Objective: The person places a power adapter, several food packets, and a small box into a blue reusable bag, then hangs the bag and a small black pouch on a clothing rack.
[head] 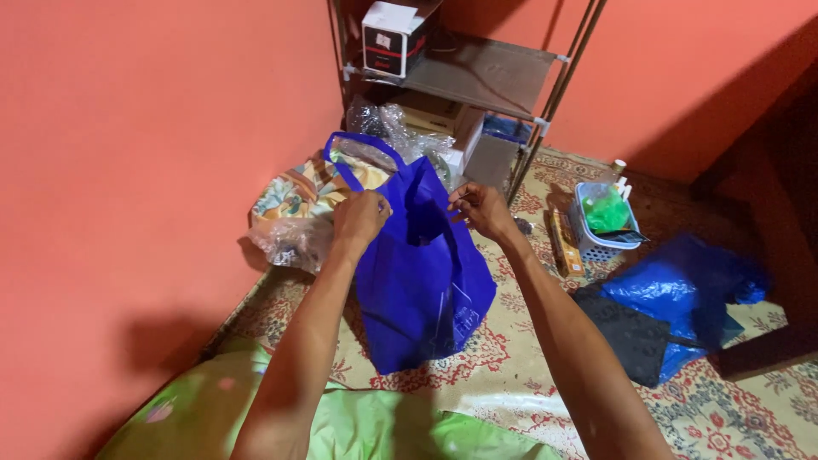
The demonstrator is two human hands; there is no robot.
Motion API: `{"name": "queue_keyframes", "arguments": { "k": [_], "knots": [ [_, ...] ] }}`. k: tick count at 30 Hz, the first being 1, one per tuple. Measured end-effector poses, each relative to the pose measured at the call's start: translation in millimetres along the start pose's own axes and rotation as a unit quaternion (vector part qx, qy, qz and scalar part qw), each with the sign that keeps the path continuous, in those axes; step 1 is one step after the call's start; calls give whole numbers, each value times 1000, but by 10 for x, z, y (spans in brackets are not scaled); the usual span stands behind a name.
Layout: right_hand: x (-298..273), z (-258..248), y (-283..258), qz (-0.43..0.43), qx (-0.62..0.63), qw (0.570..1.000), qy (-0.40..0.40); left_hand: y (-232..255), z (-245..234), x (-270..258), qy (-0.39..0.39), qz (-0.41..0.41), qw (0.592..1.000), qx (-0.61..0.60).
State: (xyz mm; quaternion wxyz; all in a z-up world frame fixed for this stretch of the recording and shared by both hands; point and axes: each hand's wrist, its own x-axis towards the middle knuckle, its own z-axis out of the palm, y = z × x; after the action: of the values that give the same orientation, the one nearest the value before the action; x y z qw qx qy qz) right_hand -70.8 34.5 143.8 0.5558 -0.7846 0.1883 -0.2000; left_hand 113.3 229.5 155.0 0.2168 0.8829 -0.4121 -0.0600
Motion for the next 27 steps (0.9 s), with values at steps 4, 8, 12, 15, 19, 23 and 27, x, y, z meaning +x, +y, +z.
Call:
{"name": "queue_keyframes", "arguments": {
  "k": [4, 8, 12, 15, 19, 23, 27],
  "knots": [
    [-43, -208, 127, 17, -15, 999, 31, 120, 125, 113, 4, 25, 1000, -8],
    [-115, -434, 273, 16, -41, 998, 33, 309, 223, 201, 27, 43, 999, -6],
    [-336, -576, 130, 37, -70, 996, 49, 605, 289, 245, 87, 93, 992, -14],
    [-355, -711, 307, 47, -95, 992, 67, 873, 385, 168, 108, 122, 986, -26],
    [-453, -826, 488, 87, -223, 963, 126, 1121, 897, 322, 102, 161, 981, -17],
    [-816, -900, 247, 180, -344, 903, 185, 1414, 1281, 293, 87, 197, 976, -12],
    [-1058, -1078, 511, 222, -446, 837, 225, 1605, 1863, 251, 64, 202, 977, 26]
  ]
}}
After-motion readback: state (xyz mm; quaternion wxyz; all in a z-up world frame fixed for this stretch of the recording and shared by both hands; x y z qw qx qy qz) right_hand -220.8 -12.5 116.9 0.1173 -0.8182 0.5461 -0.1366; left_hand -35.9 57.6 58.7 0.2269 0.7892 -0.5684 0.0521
